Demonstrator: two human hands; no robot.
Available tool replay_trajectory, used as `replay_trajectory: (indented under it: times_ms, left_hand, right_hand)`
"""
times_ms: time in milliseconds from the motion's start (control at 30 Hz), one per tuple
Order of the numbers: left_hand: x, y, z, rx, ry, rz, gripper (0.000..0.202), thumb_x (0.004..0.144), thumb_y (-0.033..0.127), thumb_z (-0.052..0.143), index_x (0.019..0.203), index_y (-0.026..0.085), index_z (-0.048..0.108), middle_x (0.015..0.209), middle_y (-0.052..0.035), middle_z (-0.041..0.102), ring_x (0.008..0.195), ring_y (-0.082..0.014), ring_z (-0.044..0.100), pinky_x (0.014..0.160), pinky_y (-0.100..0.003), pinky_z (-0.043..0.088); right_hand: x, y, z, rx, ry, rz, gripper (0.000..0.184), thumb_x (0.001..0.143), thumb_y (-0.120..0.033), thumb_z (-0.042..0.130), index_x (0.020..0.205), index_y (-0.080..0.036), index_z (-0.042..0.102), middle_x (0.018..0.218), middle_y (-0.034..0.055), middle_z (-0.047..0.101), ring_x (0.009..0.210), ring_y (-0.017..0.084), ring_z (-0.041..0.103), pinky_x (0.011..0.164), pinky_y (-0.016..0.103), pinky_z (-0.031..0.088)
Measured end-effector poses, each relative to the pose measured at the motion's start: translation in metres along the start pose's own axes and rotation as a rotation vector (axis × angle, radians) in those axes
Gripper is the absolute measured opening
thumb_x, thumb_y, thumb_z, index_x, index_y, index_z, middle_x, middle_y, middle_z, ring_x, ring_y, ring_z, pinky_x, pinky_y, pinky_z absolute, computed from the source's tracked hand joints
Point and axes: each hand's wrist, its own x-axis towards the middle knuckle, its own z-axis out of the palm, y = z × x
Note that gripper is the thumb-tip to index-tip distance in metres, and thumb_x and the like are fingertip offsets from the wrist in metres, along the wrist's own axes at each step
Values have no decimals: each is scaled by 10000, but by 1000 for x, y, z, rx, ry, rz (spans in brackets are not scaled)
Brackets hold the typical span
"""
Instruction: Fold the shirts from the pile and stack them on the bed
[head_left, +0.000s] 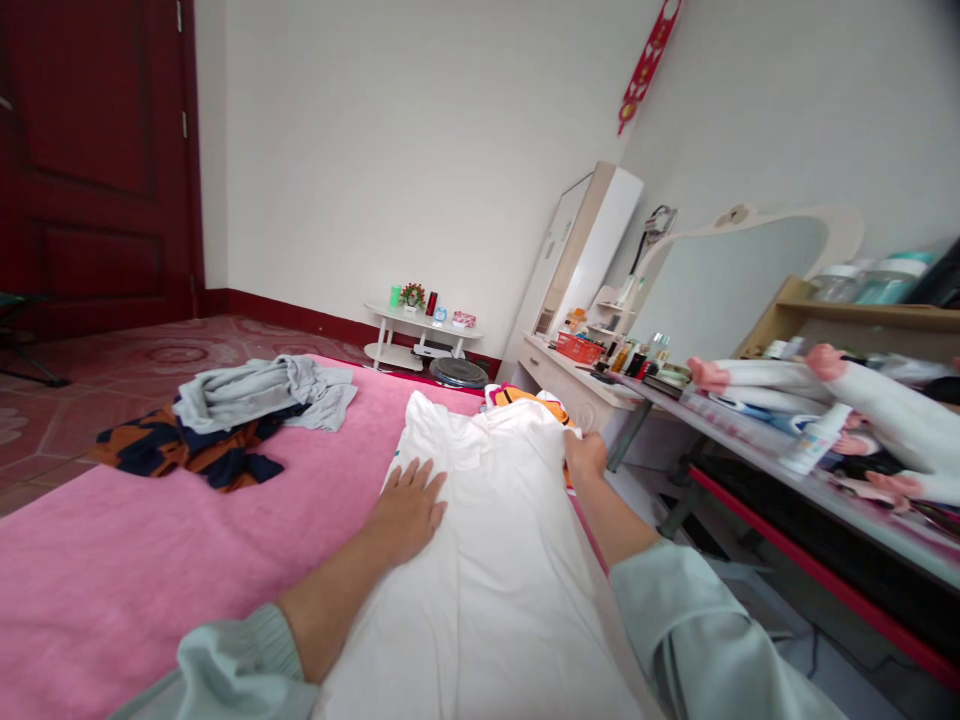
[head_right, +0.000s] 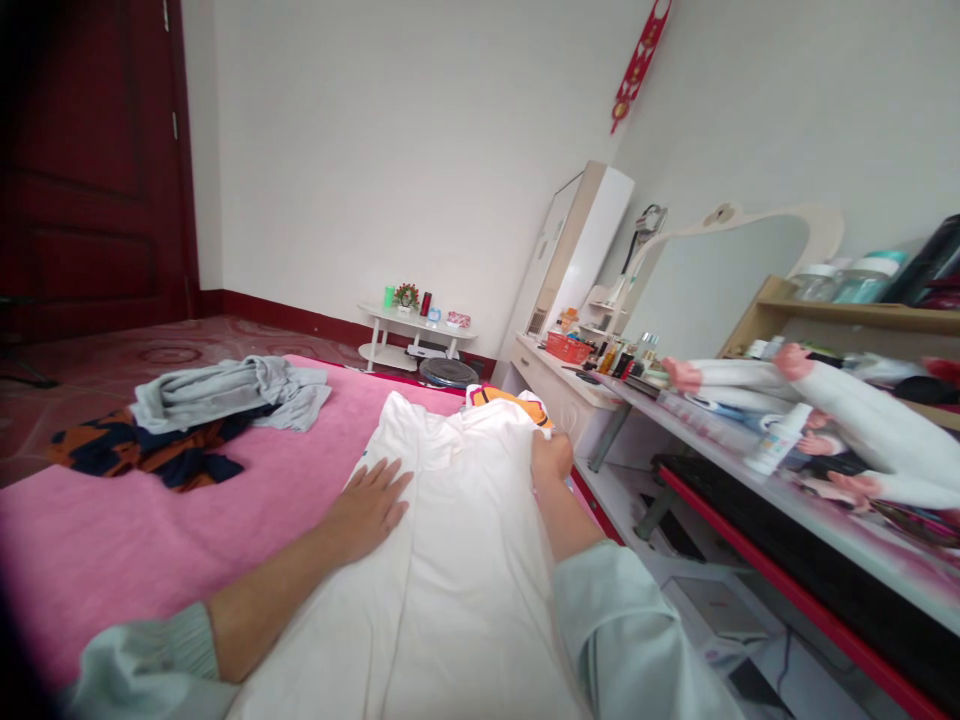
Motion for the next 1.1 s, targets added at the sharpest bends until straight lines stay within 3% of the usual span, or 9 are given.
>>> replay_trajectory:
  times_ms: [167,233,333,467,533,600,767,1000,1100]
  left_hand:
    - [-3,-1,-2,-29,12,13,487,925,369,346,1376,209,438,1474,-104,352,1366,-301,276,1102,-516,209]
    - [-4,-1,-2,-35,22,16,485,925,373,348,1371,208,444,1466,-108,366,1361,-303,286,1100,-519,213]
    - [-3,-1,-2,-37,30,18,485,923,377,348,1365,207,453,1463,-115,369,1356,-308,294,1094,-524,222]
    - [-2,-1,-3,-37,21,11,488,922,383,345,1367,211,450,1466,-109,366,1362,-307,279,1097,-525,215]
    - [-2,0,-4,-39,17,8,492,924,386,338,1371,211,446,1467,-108,364,1364,-308,274,1099,-528,209]
    - [-3,0,-5,-41,15,7,495,926,387,330,1376,210,439,1468,-109,361,1364,-309,274,1101,-529,205]
    - [-3,1,-6,-53,11,1,496,927,388,325,1380,217,433,1473,-99,355,1366,-306,269,1106,-525,200]
    - [-1,0,-3,-65,4,-10,493,919,392,335,1370,225,441,1480,-91,344,1371,-303,261,1108,-516,196]
    - [-1,-1,-2,-71,1,-9,490,914,392,352,1366,227,445,1477,-88,349,1370,-303,263,1109,-517,189]
  right_hand:
    - [-7,-29,-1,-6,113,123,448,766,-262,487,1173,-86,549,1109,227,593,1013,341,564,772,425,461]
    - [-13,-38,-3,-27,181,60,497,763,-202,455,1244,-81,487,1261,251,488,1157,376,458,869,490,403]
    - [-27,-52,5,-28,155,-262,456,767,-164,438,1214,-128,525,1282,172,503,1207,314,420,974,446,334]
    - [-52,-72,36,-16,-154,-735,279,783,-234,500,1010,-224,661,1172,33,624,1140,199,496,991,289,337]
    - [-64,-78,53,-53,-291,-932,333,835,-310,473,1115,-233,636,1282,31,572,1241,220,420,1037,333,288]
    - [-72,-78,64,-136,-343,-1007,403,875,-402,433,1221,-254,577,1360,22,511,1335,245,300,1083,398,200]
    - [-61,-61,67,-303,-146,-734,581,907,-524,330,1334,-155,467,1374,140,475,1365,319,201,1089,507,28]
    - [-14,-24,42,-313,186,-249,531,845,-434,468,1264,-107,478,1295,192,484,1215,315,388,1010,476,258]
    - [2,-10,34,-279,111,31,636,737,-533,576,1191,-89,537,1322,244,429,1230,376,362,960,532,305]
